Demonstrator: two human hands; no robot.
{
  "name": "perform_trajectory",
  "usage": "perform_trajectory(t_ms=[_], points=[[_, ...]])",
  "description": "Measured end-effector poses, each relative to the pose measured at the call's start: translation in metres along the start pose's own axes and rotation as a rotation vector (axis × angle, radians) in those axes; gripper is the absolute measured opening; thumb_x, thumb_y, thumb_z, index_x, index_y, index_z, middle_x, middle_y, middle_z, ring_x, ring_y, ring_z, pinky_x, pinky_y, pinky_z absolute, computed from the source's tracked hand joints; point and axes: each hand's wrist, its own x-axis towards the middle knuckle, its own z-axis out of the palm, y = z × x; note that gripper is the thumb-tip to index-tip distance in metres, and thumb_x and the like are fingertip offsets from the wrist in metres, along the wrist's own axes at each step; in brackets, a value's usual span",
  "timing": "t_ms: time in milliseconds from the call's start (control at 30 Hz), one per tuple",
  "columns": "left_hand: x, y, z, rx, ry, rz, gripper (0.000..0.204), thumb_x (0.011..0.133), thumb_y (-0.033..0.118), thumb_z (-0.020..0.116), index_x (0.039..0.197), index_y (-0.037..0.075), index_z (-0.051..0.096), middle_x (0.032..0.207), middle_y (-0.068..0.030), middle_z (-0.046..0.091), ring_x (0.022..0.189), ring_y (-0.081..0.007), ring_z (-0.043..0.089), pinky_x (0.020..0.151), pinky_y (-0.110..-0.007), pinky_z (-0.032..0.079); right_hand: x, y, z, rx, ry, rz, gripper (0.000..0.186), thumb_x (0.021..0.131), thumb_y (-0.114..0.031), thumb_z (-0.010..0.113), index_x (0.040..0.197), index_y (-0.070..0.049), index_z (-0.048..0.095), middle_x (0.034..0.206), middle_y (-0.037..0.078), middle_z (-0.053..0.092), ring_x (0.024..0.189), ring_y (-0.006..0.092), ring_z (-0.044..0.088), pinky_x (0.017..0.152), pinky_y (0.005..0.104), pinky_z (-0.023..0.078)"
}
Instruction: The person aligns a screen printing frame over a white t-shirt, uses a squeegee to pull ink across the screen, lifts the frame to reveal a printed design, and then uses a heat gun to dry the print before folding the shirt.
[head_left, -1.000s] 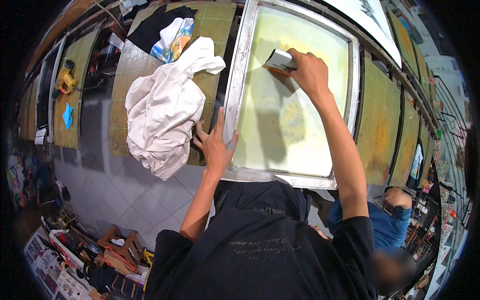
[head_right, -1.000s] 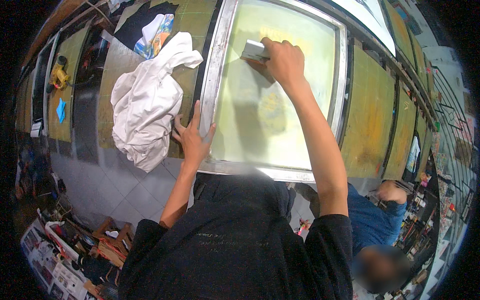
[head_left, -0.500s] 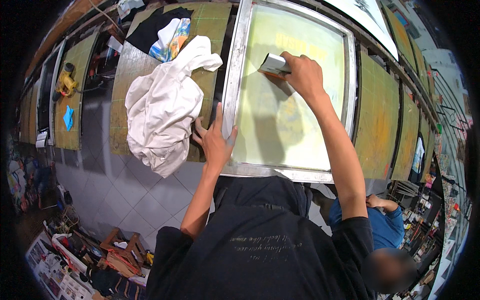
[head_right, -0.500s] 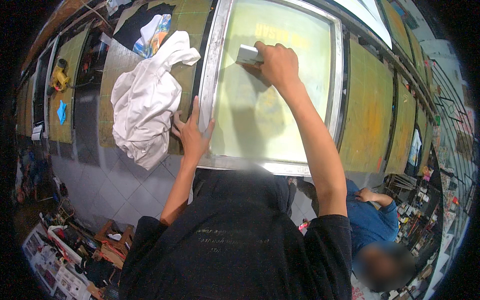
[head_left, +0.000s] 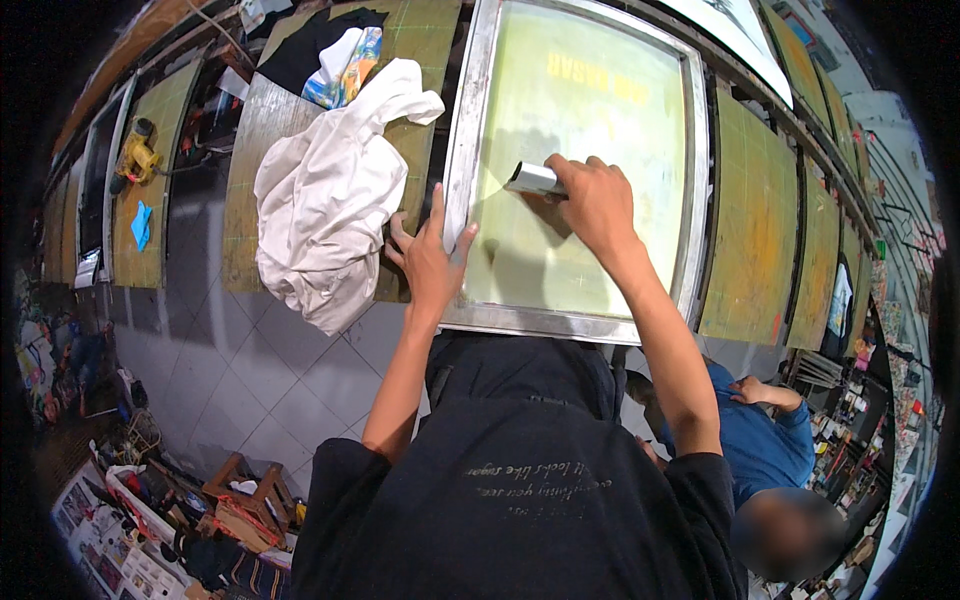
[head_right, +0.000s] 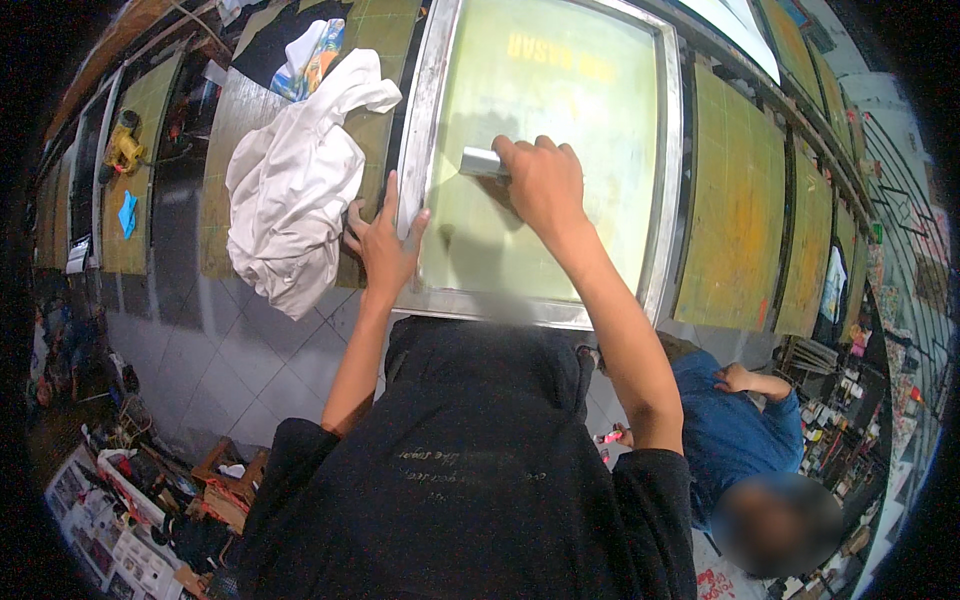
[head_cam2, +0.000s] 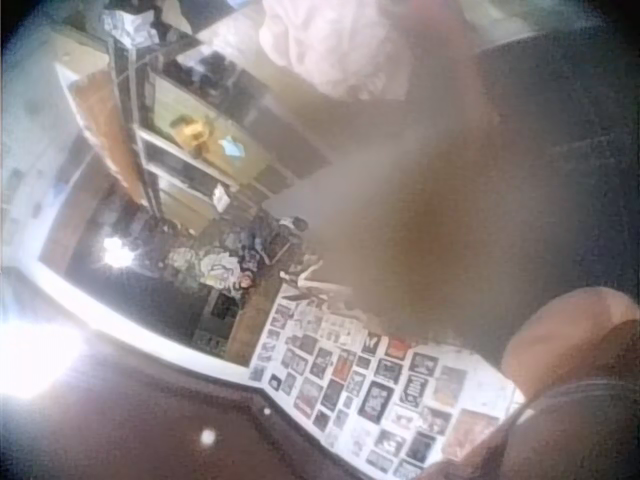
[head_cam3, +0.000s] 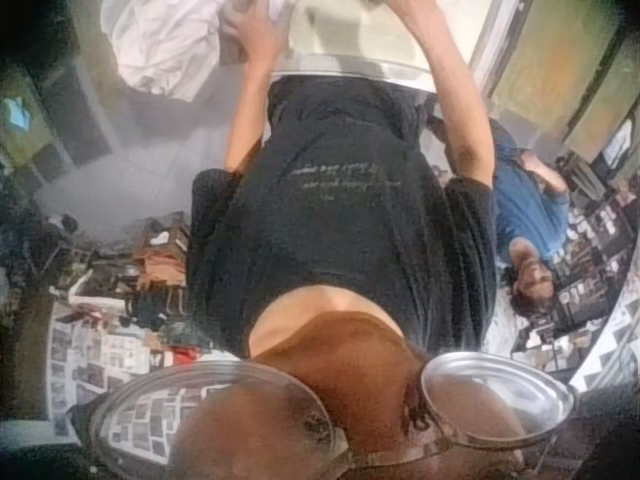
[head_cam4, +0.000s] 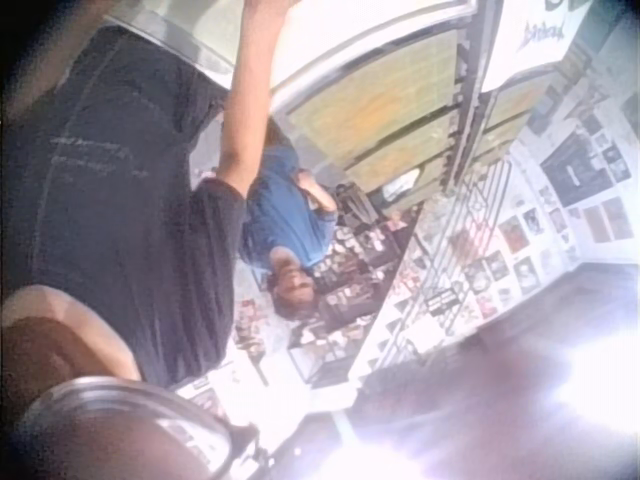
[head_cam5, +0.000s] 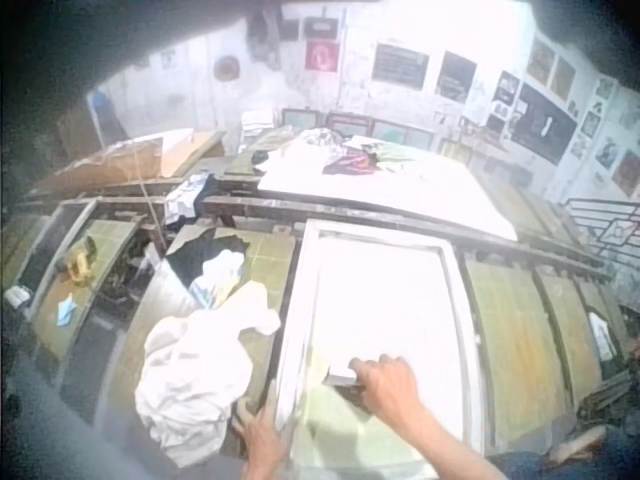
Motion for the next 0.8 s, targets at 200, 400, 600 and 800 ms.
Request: perform_trajectory(t_ms=[200,400,600,800], points=[[0.0,-0.006,0.008,0.01,0.001,-0.012,0.072,0.108,0.051,0.057,0.17,0.024,0.034,0.126,-0.0129,0.077,0.144,-0.0552,0.031,0.113,-0.079,0.013,-0.044,-0.025,-0.004,0.02,-0.034,-0.011,0.036,0.076,0.0,0.072,0.108,-0.015,0.069,0.085,0.006,0.074,0.087,0.0321,0.067,0.075,0.0463,0.049],[0.001,-0.007,0.008,0.029,-0.001,0.0,0.069,0.109,0.045,0.058,0.17,0.024,0.035,0.126,-0.0108,0.077,0.144,-0.0512,0.031,0.114,-0.078,0.013,-0.083,-0.043,-0.009,0.033,-0.014,-0.047,0.032,0.076,-0.002,0.072,0.104,-0.015,0.066,0.082,0.004,0.07,0.085,0.0303,0.065,0.074,0.0445,0.047],[0.001,-0.005,0.007,0.024,-0.002,-0.017,0.067,0.107,0.041,0.06,0.169,0.024,0.039,0.123,-0.0103,0.078,0.144,-0.0496,0.031,0.115,-0.077,0.013,-0.106,-0.054,-0.013,0.042,0.011,-0.048,0.03,0.079,0.001,0.07,0.104,-0.013,0.068,0.082,0.004,0.07,0.083,0.0277,0.064,0.073,0.0425,0.046],[0.001,0.001,0.003,0.043,0.037,0.004,0.073,0.103,0.038,0.066,0.169,0.022,0.04,0.132,-0.0157,0.072,0.14,-0.0524,0.037,0.116,-0.072,0.018,-0.106,-0.053,-0.017,0.084,0.006,-0.038,0.028,0.08,0.001,0.068,0.105,-0.013,0.067,0.082,0.004,0.068,0.085,0.0279,0.065,0.074,0.0421,0.046]])
